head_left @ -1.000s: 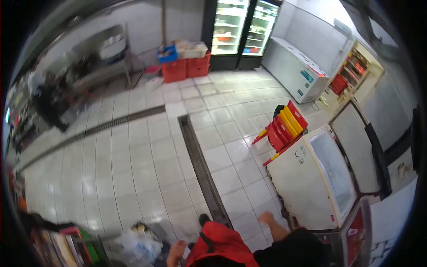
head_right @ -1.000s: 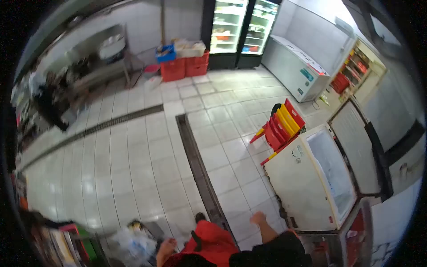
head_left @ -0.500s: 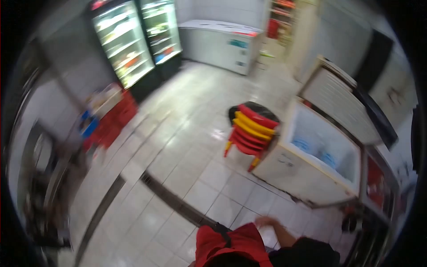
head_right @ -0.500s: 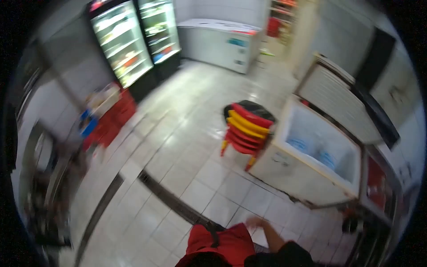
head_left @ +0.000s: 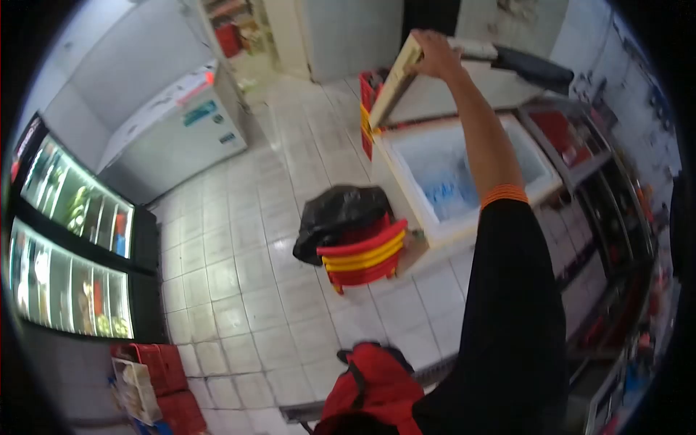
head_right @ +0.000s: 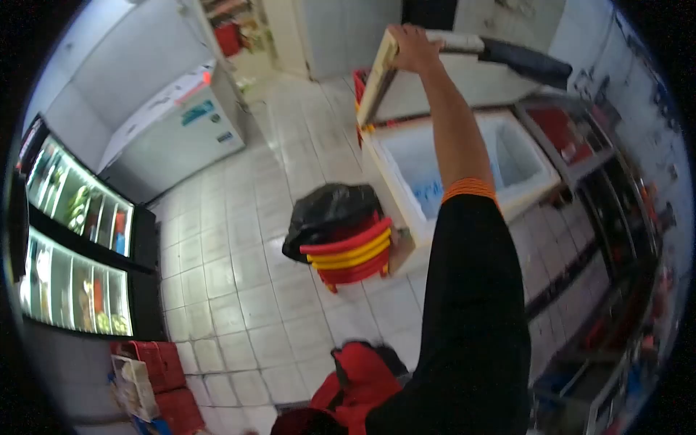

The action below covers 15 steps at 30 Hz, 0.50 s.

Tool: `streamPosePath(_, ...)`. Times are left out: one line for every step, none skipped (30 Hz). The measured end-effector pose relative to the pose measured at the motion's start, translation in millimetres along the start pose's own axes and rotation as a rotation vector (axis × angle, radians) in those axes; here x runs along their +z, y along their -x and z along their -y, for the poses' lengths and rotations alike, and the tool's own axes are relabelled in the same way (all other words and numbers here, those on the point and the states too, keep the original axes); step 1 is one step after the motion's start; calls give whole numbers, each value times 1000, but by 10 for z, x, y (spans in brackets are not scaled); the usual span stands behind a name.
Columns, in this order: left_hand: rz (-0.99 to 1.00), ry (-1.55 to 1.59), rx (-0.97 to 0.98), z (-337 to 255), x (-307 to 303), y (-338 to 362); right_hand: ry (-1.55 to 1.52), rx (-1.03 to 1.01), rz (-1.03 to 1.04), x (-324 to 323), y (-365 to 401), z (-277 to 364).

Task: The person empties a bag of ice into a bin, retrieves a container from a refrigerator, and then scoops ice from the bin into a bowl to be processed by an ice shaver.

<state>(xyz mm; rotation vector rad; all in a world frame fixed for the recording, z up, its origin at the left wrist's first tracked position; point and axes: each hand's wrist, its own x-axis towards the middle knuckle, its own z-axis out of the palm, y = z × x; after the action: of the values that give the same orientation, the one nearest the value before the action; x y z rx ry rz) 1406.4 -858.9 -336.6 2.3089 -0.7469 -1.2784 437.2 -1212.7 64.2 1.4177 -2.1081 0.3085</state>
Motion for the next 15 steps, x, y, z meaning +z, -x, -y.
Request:
streamPosePath(-4,-41,86,-365,-317,-396,-43,34,-106,98,36,32)
streamPosePath(-7,-58,172,-752,-503,-843,-42,-18,-252,145,216,20)
streamPosePath(-1,-72,267,-1143,-639,-1249,-9,1,-231,198,409,0)
streamPosePath(10,-81,347,-1514,-701,-1582,-10,-22,-285,254,677,-40)
streamPosePath(44,-78,415,-1906,-626,-1875,-6,-48,-342,288,961,-72)
streamPosePath(84,-98,422,-2123,-416,-2070,-8,-40,-336,299,1266,-63)
streamPosePath(94,-36,405,-2438,-73,-1993,-16,-31,-332,333,1598,-14)
streamPosePath(102,22,389,-2806,148,-1955,5,26,-297,396,1933,56)
streamPosePath(668,382,349,-2771,222,-2402,22,91,-267,476,2258,108)
streamPosePath(347,31,422,-2771,511,-2549,-10,109,-249,523,2482,134)
streamPosePath(513,236,78,-2840,643,-2784,-53,131,-224,552,2730,229)
streamPosePath(451,-126,489,-2721,839,-3077,-65,165,-218,589,2945,309)
streamPosePath(426,-263,35,-3176,1011,-2481,-79,186,-221,668,3057,329)
streamPosePath(436,-252,104,-3345,1075,-2374,-92,224,-237,744,3179,381)
streamPosePath(434,-269,99,-3616,1034,-2354,-104,261,-243,767,3296,471)
